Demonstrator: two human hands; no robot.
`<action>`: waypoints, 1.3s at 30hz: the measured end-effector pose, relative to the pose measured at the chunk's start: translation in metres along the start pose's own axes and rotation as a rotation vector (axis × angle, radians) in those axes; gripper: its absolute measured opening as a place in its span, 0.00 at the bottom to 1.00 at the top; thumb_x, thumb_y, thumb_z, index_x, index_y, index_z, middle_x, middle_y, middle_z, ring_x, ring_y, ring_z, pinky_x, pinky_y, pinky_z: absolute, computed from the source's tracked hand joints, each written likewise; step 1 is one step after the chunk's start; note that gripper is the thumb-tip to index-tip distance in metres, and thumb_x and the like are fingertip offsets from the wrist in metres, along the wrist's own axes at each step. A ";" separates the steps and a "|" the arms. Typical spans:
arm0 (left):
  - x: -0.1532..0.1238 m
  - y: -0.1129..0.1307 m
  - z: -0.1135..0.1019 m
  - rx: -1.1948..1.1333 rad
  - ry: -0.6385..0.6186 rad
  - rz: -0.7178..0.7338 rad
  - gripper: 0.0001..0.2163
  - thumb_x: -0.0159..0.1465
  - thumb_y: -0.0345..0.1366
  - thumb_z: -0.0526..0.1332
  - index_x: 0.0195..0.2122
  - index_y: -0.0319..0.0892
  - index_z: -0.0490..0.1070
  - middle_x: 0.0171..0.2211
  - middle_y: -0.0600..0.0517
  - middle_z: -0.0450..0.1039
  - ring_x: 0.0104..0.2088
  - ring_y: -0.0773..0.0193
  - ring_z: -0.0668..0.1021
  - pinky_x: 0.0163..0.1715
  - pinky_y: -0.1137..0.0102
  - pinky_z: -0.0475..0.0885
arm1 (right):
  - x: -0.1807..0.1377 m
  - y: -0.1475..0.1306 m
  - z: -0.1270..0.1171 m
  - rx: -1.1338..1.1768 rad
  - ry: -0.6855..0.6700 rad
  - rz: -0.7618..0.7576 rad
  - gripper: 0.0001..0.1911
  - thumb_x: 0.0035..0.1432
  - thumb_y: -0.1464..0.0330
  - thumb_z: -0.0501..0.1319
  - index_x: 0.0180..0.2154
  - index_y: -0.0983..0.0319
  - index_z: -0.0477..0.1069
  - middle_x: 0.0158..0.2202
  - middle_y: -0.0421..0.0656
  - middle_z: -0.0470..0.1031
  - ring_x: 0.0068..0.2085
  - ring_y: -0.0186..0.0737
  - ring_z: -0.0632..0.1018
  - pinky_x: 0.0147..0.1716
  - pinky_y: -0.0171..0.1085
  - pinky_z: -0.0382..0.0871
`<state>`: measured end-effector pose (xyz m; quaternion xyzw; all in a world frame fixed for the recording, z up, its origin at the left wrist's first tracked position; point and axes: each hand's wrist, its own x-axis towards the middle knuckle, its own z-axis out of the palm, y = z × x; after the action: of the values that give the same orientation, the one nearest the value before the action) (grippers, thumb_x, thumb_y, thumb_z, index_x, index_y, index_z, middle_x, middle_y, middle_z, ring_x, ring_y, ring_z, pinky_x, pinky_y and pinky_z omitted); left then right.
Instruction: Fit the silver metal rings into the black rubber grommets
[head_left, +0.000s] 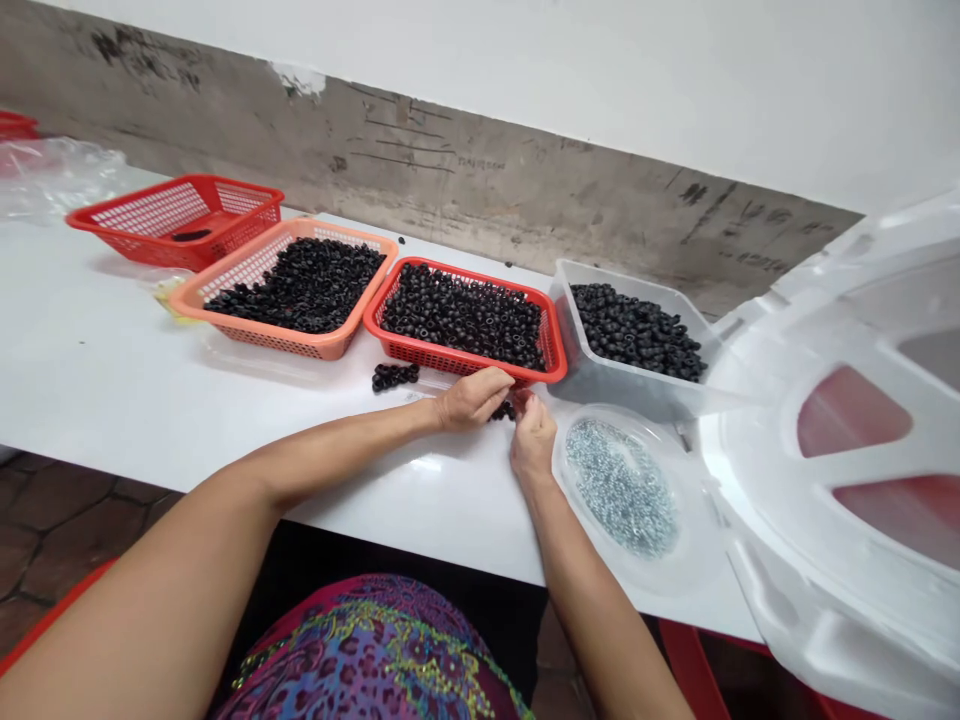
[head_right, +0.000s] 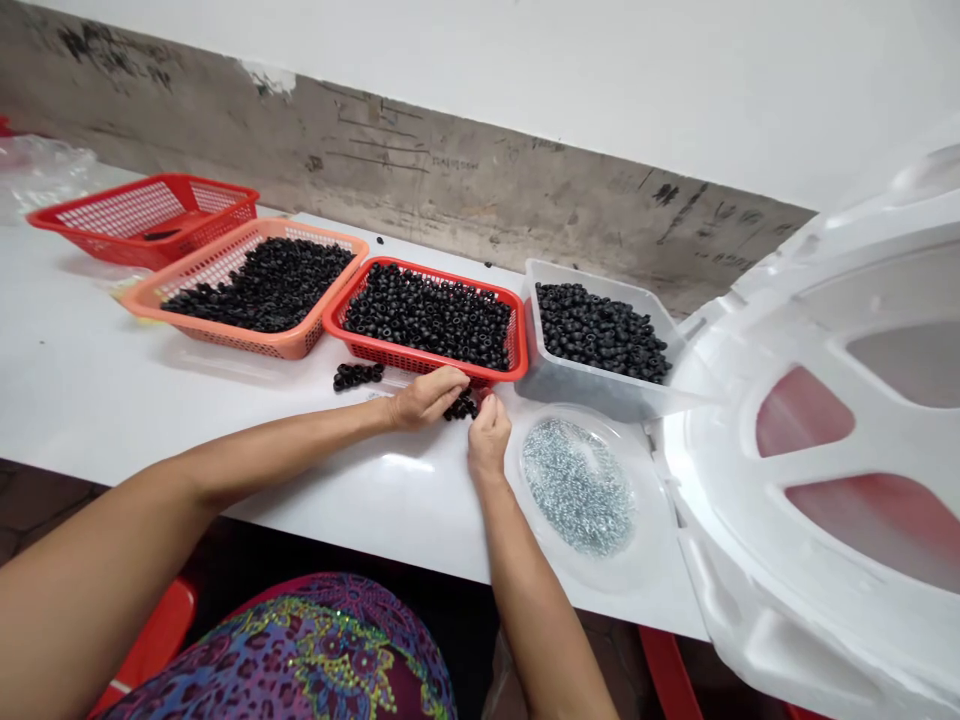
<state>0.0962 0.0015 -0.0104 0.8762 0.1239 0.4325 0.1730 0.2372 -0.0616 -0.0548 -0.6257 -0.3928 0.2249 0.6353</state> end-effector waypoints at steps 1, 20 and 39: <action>0.000 0.004 -0.011 -0.046 0.032 -0.024 0.13 0.72 0.35 0.46 0.45 0.40 0.70 0.38 0.43 0.75 0.40 0.60 0.77 0.44 0.63 0.75 | -0.002 -0.002 0.000 -0.023 -0.002 -0.009 0.25 0.61 0.54 0.51 0.44 0.65 0.75 0.44 0.53 0.80 0.48 0.50 0.79 0.52 0.49 0.72; -0.051 -0.024 -0.126 0.171 0.647 -0.352 0.07 0.64 0.34 0.57 0.33 0.39 0.73 0.27 0.52 0.75 0.25 0.68 0.74 0.28 0.73 0.71 | -0.017 -0.004 0.000 -0.279 -0.063 -0.330 0.19 0.52 0.65 0.58 0.44 0.63 0.77 0.51 0.53 0.77 0.54 0.50 0.77 0.56 0.53 0.71; -0.059 -0.028 -0.128 0.319 0.427 -0.194 0.08 0.63 0.28 0.55 0.32 0.40 0.73 0.25 0.50 0.74 0.26 0.66 0.74 0.29 0.71 0.70 | 0.052 -0.123 0.063 -0.650 -0.582 -0.478 0.08 0.51 0.70 0.61 0.28 0.56 0.79 0.28 0.41 0.80 0.35 0.47 0.79 0.43 0.45 0.71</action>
<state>-0.0428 0.0308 0.0084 0.7656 0.3072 0.5636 0.0435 0.1933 0.0040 0.0701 -0.5953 -0.7361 0.1043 0.3049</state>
